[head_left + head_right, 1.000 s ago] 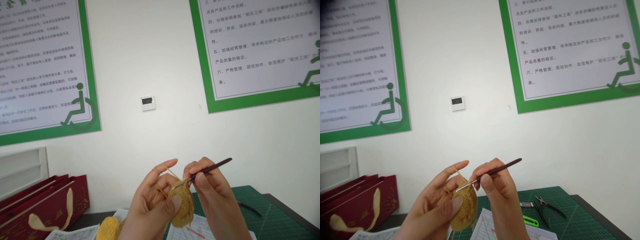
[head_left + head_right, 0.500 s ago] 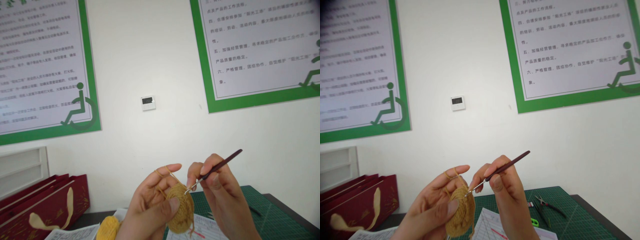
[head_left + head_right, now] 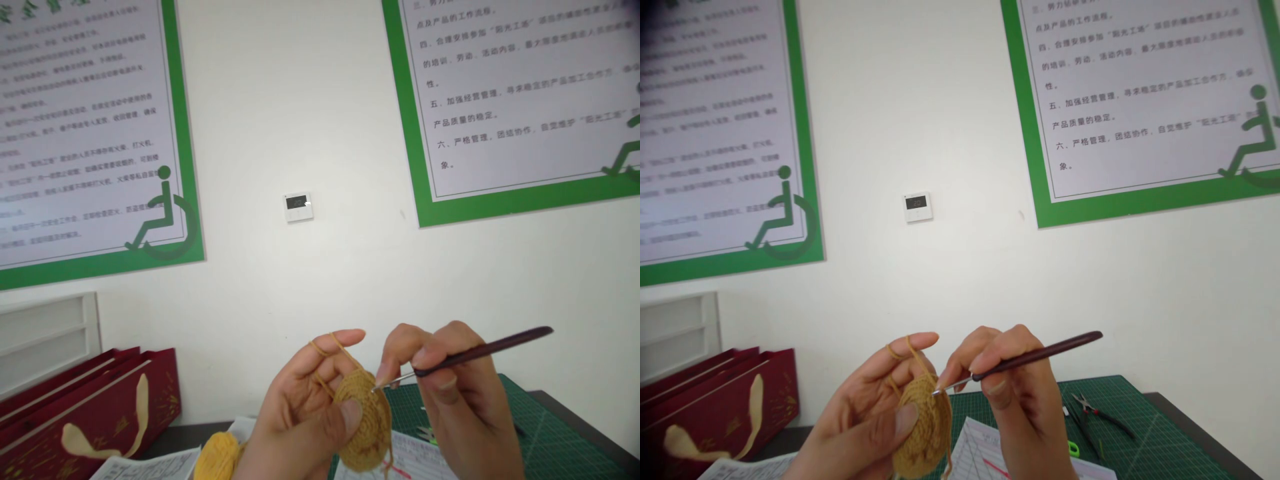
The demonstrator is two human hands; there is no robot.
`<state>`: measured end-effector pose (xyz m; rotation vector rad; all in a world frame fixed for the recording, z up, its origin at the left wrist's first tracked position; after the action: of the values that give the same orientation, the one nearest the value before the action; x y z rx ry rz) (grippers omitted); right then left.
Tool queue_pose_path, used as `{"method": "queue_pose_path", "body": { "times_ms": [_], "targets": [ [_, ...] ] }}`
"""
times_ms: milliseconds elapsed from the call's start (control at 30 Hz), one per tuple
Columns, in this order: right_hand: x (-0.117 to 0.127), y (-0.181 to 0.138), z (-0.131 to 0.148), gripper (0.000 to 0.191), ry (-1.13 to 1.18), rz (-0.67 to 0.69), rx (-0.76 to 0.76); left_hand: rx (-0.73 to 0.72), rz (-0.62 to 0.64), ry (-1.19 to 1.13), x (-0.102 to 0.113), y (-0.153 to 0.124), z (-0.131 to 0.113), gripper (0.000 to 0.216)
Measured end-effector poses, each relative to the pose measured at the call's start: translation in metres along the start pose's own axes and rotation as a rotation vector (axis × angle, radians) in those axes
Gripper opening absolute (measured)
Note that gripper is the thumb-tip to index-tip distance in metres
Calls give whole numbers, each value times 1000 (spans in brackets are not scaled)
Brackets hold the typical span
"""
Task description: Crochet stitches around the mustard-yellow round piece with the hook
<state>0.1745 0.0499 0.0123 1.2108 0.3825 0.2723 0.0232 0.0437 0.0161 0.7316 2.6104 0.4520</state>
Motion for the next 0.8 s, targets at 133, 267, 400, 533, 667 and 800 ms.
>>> {"method": "queue_pose_path", "body": {
  "times_ms": [133, 267, 400, 533, 667, 800],
  "targets": [
    [-3, -3, 3, 10, -41, -36, 35, -7, 0, 0, -2, 0, -1, 42],
    [-8, -5, 1, 10, -32, -109, 63, -5, -5, -10, -2, 0, -1, 43],
    [-14, -6, -10, 9, 52, -129, 62, -15, -31, -19, -2, -2, -3, 44],
    [-14, -13, -15, 12, -100, -93, 135, -29, -54, -47, -4, -2, -4, 49],
    [-9, -26, -7, 48, -494, -116, 349, -70, -117, -44, -5, 1, -2, 51],
    [-8, -25, -5, 46, -528, -158, 324, -144, -137, -31, -6, 5, 0, 48]
  ]
}}
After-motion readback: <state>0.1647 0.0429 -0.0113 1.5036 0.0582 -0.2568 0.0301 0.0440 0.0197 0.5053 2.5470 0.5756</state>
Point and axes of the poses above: each hand's wrist, its own y-axis towards the middle knuckle, its own x-axis out of the back of the hand, z = x × y, the point moved 5 cm from there along y, towards the middle knuckle, and after that the axes turned 5 degrees about z, right-handed, at the moved point
